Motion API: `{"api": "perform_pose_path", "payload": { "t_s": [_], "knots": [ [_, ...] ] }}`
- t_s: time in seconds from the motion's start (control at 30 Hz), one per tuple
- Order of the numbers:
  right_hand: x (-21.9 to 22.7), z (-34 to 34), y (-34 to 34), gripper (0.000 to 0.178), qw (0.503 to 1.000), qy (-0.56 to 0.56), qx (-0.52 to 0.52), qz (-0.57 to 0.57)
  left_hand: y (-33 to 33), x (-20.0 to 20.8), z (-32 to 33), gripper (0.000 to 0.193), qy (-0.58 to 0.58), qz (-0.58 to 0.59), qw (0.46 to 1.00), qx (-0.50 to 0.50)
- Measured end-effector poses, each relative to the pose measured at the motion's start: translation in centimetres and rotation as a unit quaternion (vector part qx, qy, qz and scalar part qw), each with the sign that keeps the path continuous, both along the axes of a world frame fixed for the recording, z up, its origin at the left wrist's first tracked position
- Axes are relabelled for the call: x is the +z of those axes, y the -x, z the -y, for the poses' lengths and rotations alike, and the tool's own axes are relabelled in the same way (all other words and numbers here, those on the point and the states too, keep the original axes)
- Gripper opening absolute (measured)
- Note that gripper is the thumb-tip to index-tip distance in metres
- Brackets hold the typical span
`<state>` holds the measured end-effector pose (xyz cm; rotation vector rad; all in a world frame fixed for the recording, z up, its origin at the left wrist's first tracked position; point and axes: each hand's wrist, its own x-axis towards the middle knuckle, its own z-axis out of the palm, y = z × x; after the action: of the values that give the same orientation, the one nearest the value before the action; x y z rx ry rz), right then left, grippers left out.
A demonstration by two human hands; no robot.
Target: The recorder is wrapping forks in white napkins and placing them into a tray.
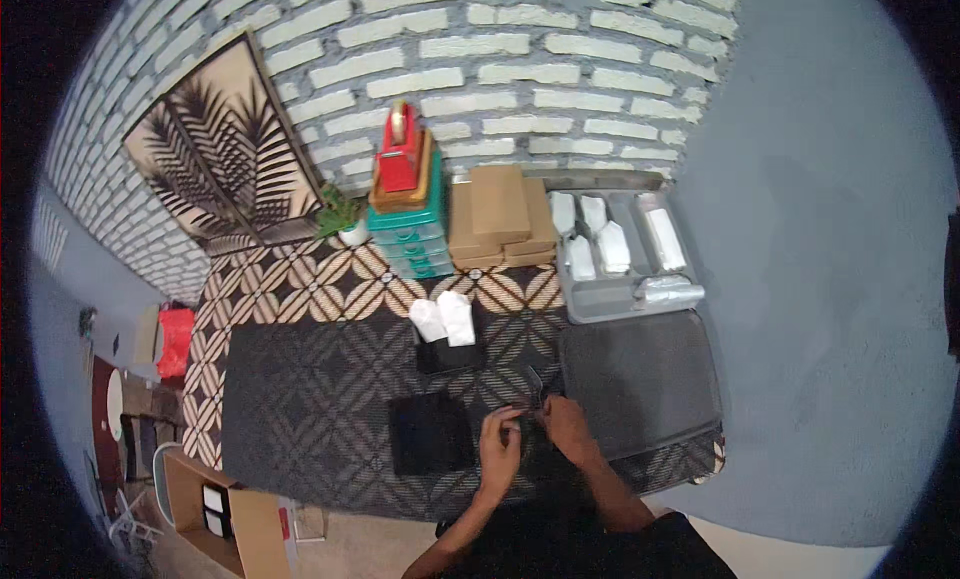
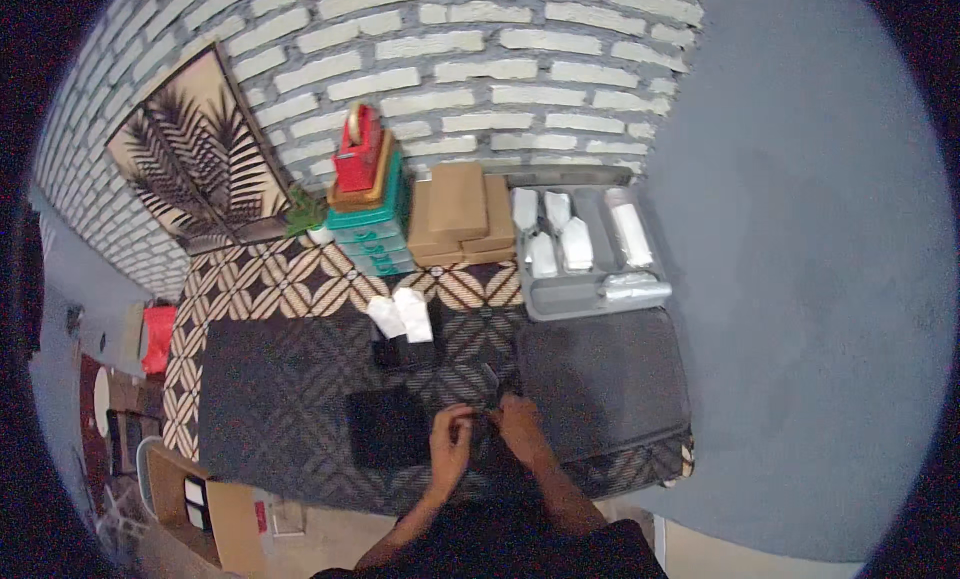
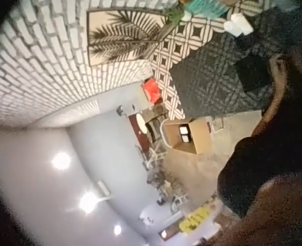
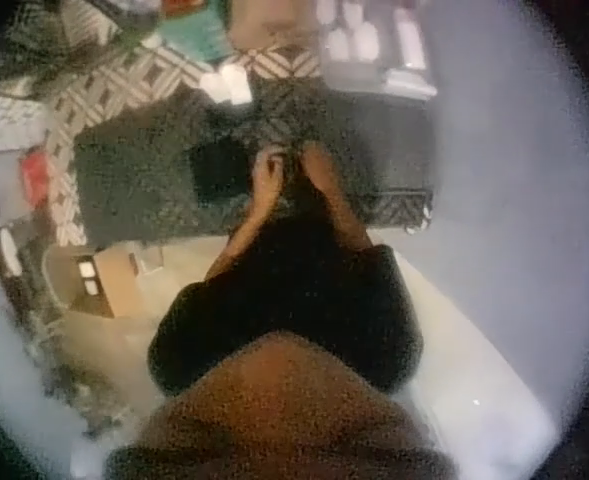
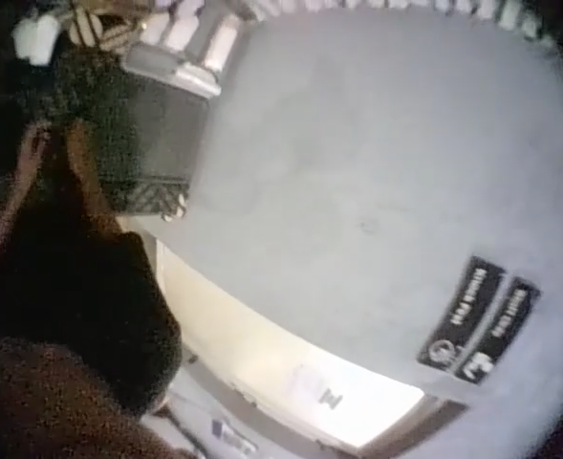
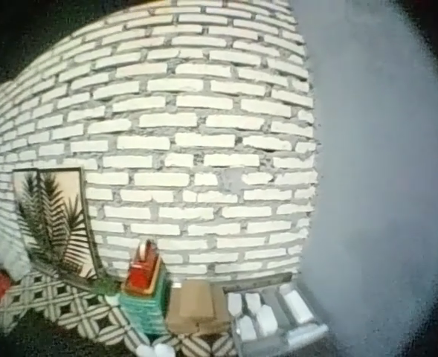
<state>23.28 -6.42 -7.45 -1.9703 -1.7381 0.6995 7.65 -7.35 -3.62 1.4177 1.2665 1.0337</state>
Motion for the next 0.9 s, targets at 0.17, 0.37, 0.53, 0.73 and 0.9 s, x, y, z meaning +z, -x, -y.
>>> {"api": "perform_pose_path", "payload": {
  "t_s": [0.17,0.37,0.53,0.73,0.9],
  "knots": [
    [4.4,0.5,3.1,0.022,0.992,0.053,0.009,-0.115,7.9,1.8,-1.1,0.016,-0.138,-0.239,0.923,0.27],
    [5.6,1.6,10.2,0.02,0.97,0.025,0.089,-0.223,17.9,-4.0,-1.8,0.057,0.152,-0.294,0.931,0.155],
    [7.5,2.2,12.4,0.017,0.944,0.007,0.075,-0.322,14.3,-0.1,-0.5,0.059,0.134,0.003,0.99,0.038],
    [10.1,3.8,11.3,0.012,0.958,-0.064,0.109,-0.259,9.5,5.9,1.6,0.038,0.281,0.484,0.817,0.142],
    [8.9,5.1,10.0,0.012,0.984,-0.064,0.157,-0.052,7.0,6.2,1.0,0.019,0.239,0.285,0.918,0.141]
  ]
}}
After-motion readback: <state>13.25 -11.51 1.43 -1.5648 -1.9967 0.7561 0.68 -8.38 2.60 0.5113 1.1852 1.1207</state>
